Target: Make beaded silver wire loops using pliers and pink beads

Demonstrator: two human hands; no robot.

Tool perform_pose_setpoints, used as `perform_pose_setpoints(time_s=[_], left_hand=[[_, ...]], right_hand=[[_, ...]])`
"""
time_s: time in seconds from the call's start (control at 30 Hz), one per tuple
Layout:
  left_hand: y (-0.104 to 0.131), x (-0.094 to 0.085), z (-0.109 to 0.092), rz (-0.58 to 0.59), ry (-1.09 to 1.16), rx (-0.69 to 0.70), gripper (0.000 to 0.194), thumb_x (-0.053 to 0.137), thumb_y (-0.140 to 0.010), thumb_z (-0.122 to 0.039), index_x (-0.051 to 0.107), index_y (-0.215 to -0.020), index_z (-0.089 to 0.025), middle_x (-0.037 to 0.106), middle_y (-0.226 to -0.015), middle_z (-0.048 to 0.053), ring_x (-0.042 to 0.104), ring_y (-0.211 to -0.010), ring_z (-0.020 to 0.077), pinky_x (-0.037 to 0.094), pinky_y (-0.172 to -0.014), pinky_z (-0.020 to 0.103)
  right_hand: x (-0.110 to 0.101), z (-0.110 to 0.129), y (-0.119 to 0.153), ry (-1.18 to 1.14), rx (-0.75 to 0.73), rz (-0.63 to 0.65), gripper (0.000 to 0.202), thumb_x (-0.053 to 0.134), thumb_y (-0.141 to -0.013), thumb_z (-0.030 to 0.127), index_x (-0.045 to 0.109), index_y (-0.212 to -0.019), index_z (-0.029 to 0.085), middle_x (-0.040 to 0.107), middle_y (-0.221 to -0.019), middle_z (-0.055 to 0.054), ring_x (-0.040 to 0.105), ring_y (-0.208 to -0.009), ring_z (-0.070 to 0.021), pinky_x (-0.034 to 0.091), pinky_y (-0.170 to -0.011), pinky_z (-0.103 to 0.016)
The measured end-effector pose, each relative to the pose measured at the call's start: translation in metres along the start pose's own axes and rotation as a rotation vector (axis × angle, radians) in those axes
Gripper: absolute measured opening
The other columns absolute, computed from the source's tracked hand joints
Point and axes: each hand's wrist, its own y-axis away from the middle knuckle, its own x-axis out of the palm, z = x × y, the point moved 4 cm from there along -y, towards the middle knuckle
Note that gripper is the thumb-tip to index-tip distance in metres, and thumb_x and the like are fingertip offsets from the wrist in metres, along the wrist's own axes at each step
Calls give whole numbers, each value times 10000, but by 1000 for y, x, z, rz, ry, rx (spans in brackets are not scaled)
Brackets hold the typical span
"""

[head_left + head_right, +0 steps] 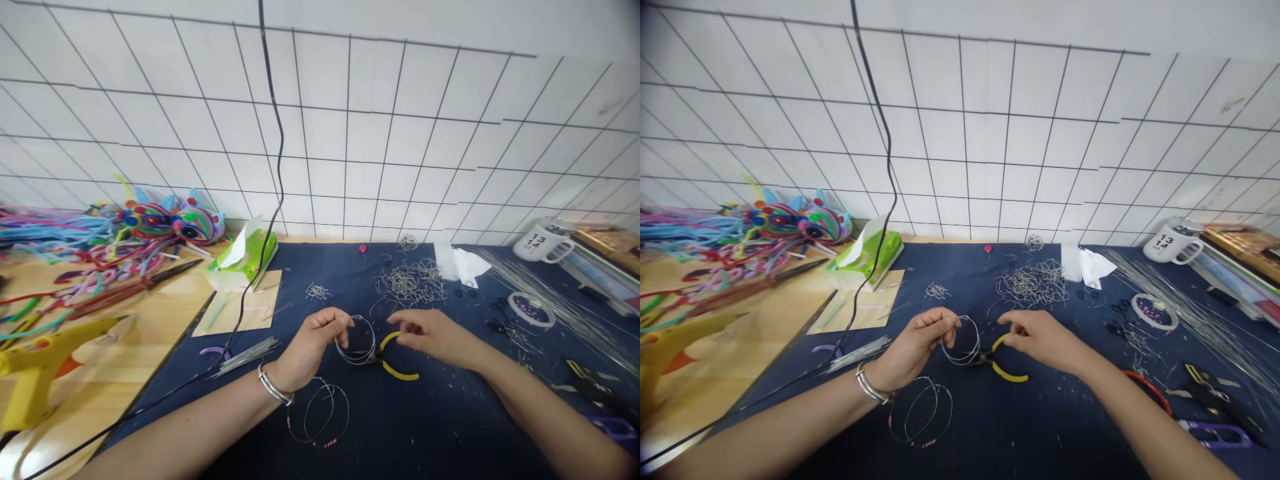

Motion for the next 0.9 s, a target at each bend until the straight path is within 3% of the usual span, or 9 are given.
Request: perform_pose_setpoints(time_s=[0.1, 0.23, 0.33, 0.43, 0.53, 0.67, 0.8, 0.9], left_hand=[[1, 1, -1, 3, -15, 4, 197, 512, -831, -295, 606, -798, -126, 561, -596, 16, 489, -573, 110, 352, -581, 228], [2, 2, 1, 25, -57, 1, 196, 522, -820, -310, 607, -787, -137, 571, -596, 11, 525, -592, 126, 372, -599, 240], [2, 1, 4, -6, -149, 36, 173, 540, -809, -302, 612, -793, -145, 589, -618, 9, 530, -619, 132, 385, -644, 250], [-1, 0, 8, -5, -199, 35, 168, 542, -806, -298, 618, -811, -148, 581, -624, 6, 537, -645, 141, 393, -664, 256], [-3, 1, 11, 6, -228, 19, 172, 545, -804, -304, 621, -821, -151, 587, -629, 8, 539, -654, 143, 398, -671, 257], [-2, 2, 15, 24, -265, -7, 180, 545, -803, -321, 616, -836, -159, 599, -628, 4, 539, -630, 139, 402, -647, 252], [-1, -3, 22, 32, -319, -56, 203, 561, -781, -354, 618, -850, -171, 607, -629, 1, 534, -612, 149, 402, -620, 252], [-4, -9, 29, 54, -339, -69, 197, 561, -781, -349, 616, -866, -180, 605, -643, -1, 533, -640, 162, 405, -640, 259]], right_hand=[[-23, -27, 43, 14, 129, -58, 340, 497, -798, 366, 557, -1116, 262, 648, -806, -18, 591, -639, -153, 455, -571, -256], [-40, -85, 112, 114, 330, -254, 353, 476, -804, 424, 569, -1100, 257, 651, -952, -63, 618, -787, -206, 491, -687, -312], [-37, -116, 159, 351, 349, -373, 366, 514, -764, 446, 605, -1052, 239, 625, -1046, -82, 561, -987, -269, 432, -862, -410], [-24, -127, 191, 452, 342, -406, 413, 517, -764, 422, 558, -1127, 229, 566, -1161, -89, 503, -1085, -261, 392, -923, -424], [-8, -124, 200, 537, 294, -367, 459, 528, -755, 330, 502, -1197, 214, 507, -1236, -98, 461, -1135, -254, 365, -950, -431], [-1, -113, 192, 605, 286, -353, 492, 498, -720, 168, 488, -1212, 195, 527, -1204, -104, 471, -1115, -245, 362, -947, -430], [-9, -106, 194, 554, 282, -355, 486, 493, -726, 141, 492, -1202, 239, 552, -1168, -69, 506, -1070, -210, 394, -926, -392], [-23, -113, 215, 532, 343, -497, 363, 473, -789, 202, 537, -1144, 239, 600, -1091, -57, 542, -1020, -195, 427, -897, -366]])
